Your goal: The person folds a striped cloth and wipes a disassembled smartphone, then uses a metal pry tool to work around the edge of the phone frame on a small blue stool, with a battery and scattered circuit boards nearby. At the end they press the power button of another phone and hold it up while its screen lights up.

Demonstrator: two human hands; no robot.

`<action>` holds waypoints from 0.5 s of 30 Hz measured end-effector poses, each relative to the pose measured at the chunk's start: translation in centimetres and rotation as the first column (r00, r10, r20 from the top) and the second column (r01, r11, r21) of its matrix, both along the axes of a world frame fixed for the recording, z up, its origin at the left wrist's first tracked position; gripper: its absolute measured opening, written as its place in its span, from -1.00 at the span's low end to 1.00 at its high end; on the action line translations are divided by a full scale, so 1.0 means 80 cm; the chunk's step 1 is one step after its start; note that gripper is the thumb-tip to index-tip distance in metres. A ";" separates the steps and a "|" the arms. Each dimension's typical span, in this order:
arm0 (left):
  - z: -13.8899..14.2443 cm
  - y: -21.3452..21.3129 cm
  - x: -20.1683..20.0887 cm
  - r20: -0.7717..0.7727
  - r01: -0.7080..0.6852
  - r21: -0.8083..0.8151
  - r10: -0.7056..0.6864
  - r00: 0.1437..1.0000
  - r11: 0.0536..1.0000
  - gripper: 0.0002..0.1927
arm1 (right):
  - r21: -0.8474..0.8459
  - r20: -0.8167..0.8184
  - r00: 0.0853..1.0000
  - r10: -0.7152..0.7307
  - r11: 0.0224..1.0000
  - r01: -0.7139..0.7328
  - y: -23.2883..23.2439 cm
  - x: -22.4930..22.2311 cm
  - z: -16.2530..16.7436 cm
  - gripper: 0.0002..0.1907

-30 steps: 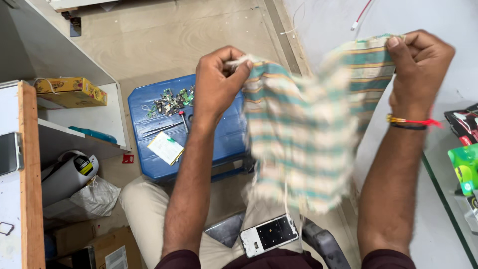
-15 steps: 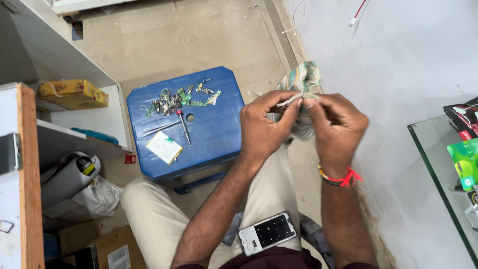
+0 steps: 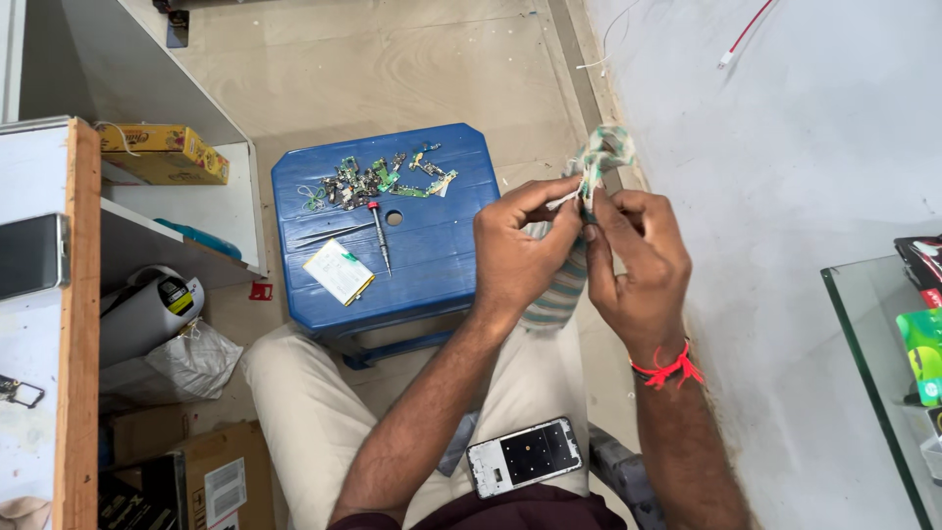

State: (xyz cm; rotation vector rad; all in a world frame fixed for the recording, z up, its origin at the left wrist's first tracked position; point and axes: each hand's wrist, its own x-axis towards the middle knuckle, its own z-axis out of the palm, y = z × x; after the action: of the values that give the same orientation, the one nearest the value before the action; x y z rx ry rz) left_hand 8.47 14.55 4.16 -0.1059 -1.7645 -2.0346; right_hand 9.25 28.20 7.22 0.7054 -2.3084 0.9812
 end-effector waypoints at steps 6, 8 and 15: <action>0.023 -0.019 0.004 -0.044 -0.046 -0.135 0.041 0.998 0.990 -0.72 | 0.091 -0.008 0.989 0.147 0.985 -0.145 -0.003 -0.003 0.007 -0.52; 0.034 -0.030 0.006 0.035 0.050 -0.081 -0.047 0.998 0.995 -0.79 | 0.040 -0.044 0.967 0.249 0.968 -0.248 0.012 -0.011 0.030 -0.51; 0.054 -0.046 0.011 -0.109 0.169 -0.362 -0.221 0.969 0.917 -0.83 | 0.155 -0.147 0.892 0.427 0.901 -0.405 0.022 -0.064 0.042 -0.65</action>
State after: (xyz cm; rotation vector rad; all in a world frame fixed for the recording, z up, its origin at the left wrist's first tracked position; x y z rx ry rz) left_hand 9.39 10.85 8.50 -0.5502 -2.0709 -1.7614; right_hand 4.16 29.96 10.61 1.3269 -2.1131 0.9163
